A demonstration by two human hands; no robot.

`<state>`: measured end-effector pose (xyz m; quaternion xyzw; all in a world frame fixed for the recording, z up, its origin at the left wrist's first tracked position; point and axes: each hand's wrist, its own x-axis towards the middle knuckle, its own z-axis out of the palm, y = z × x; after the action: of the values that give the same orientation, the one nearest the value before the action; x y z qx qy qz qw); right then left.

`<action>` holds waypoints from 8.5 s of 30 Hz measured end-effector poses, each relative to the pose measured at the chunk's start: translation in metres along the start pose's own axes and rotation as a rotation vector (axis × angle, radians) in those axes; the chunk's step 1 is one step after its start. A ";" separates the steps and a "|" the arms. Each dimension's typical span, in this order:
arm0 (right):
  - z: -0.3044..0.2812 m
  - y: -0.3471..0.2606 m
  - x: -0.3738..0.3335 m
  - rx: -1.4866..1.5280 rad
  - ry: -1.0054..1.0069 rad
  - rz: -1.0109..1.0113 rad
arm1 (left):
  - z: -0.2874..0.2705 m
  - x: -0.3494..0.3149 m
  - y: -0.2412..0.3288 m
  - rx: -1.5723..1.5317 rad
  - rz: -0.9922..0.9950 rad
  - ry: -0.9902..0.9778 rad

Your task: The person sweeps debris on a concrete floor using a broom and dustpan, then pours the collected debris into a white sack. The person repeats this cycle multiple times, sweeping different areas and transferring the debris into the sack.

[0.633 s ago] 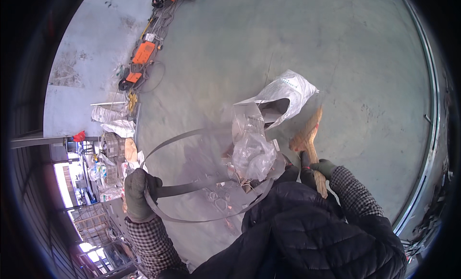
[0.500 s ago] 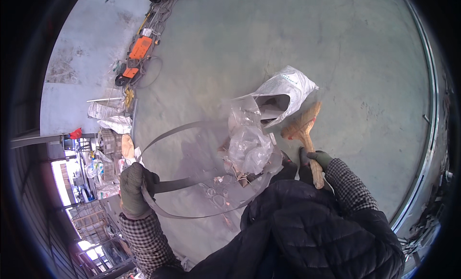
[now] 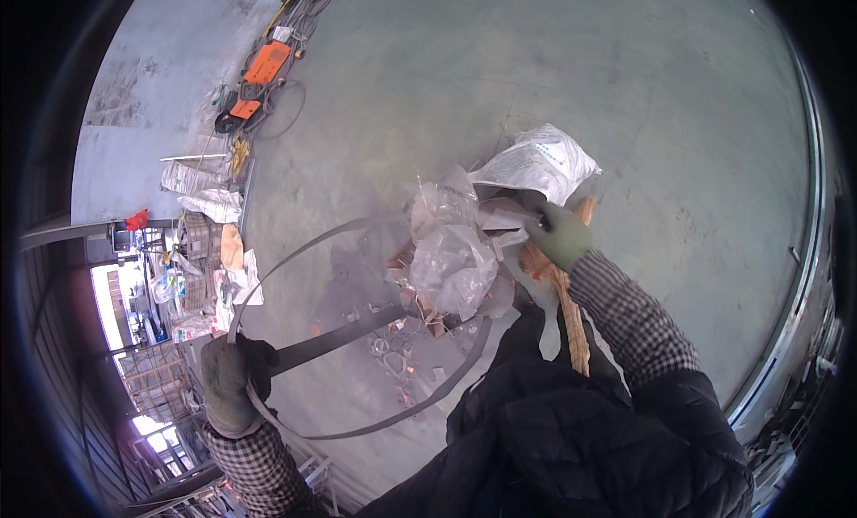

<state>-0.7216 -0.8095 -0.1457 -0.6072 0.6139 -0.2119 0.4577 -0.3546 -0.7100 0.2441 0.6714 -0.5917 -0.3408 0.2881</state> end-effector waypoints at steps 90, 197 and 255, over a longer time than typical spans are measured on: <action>0.088 0.133 0.015 -0.453 -0.461 0.520 | 0.028 0.087 0.010 -0.173 -0.295 0.248; 0.072 0.180 0.074 0.994 0.089 0.441 | 0.270 0.332 0.166 0.577 -0.263 -0.524; -0.061 0.141 0.096 0.473 0.054 0.263 | 0.245 0.238 0.229 0.733 -0.067 -0.764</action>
<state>-0.8341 -0.8935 -0.2601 -0.3924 0.6329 -0.3044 0.5939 -0.6711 -0.9726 0.2500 0.5746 -0.7132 -0.3407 -0.2126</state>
